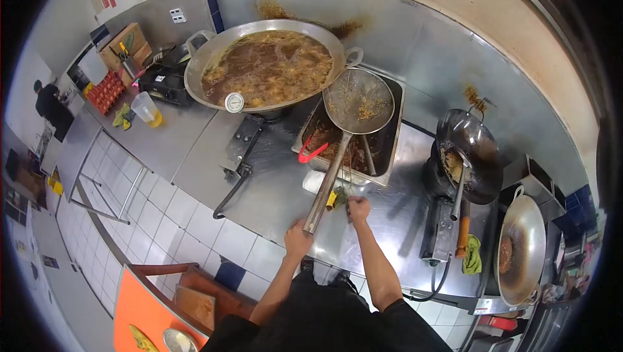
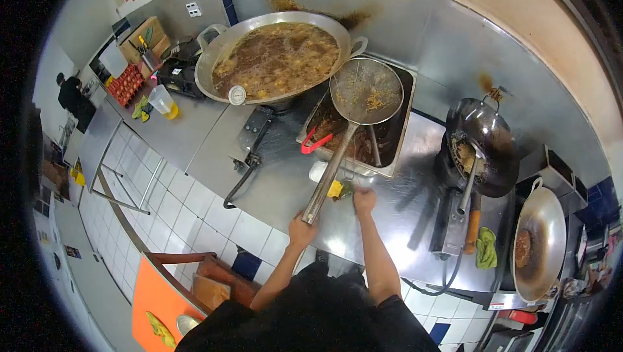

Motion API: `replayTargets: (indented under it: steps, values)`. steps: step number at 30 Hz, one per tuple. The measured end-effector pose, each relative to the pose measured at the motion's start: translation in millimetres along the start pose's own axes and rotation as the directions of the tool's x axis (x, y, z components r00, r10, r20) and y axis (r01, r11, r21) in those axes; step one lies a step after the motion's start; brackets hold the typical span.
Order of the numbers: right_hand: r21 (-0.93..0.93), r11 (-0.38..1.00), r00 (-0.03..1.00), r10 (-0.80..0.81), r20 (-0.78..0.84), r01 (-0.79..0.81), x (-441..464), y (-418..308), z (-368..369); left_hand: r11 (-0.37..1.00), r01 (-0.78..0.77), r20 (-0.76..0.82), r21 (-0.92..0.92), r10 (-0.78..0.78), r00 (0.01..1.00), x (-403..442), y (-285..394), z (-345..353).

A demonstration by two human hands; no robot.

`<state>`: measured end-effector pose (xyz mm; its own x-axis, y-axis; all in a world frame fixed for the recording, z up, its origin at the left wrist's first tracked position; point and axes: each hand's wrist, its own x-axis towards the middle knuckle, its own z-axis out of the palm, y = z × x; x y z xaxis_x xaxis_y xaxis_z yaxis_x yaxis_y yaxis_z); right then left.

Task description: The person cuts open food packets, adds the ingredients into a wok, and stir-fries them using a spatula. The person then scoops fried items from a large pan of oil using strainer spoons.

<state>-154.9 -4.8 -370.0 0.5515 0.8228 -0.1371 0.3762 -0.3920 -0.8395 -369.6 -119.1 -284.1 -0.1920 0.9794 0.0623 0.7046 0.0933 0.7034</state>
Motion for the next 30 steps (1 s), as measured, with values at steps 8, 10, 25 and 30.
replayTargets:
  steps: [8,10,25,30]
  values:
    - [0.155,0.987,0.997,0.031,0.072,-0.042,-11.3,-8.2,-32.1,0.991,-0.102,0.027,-0.090,0.105,0.994,60.5,23.0,-18.6]
    - [0.330,0.944,0.999,-0.025,0.022,0.017,-3.2,19.9,-19.4,0.994,-0.109,0.039,-0.028,0.110,0.993,66.9,31.8,-15.3]
    - [-0.288,0.898,0.906,-0.389,-0.168,0.333,-32.8,-27.6,-126.7,0.996,0.022,0.068,-0.084,-0.016,0.998,-42.4,60.2,22.3]
    - [-0.017,0.892,0.865,-0.433,0.255,0.451,-13.7,-38.3,-64.4,0.972,0.093,-0.014,-0.218,-0.098,0.995,-44.2,50.8,30.8]
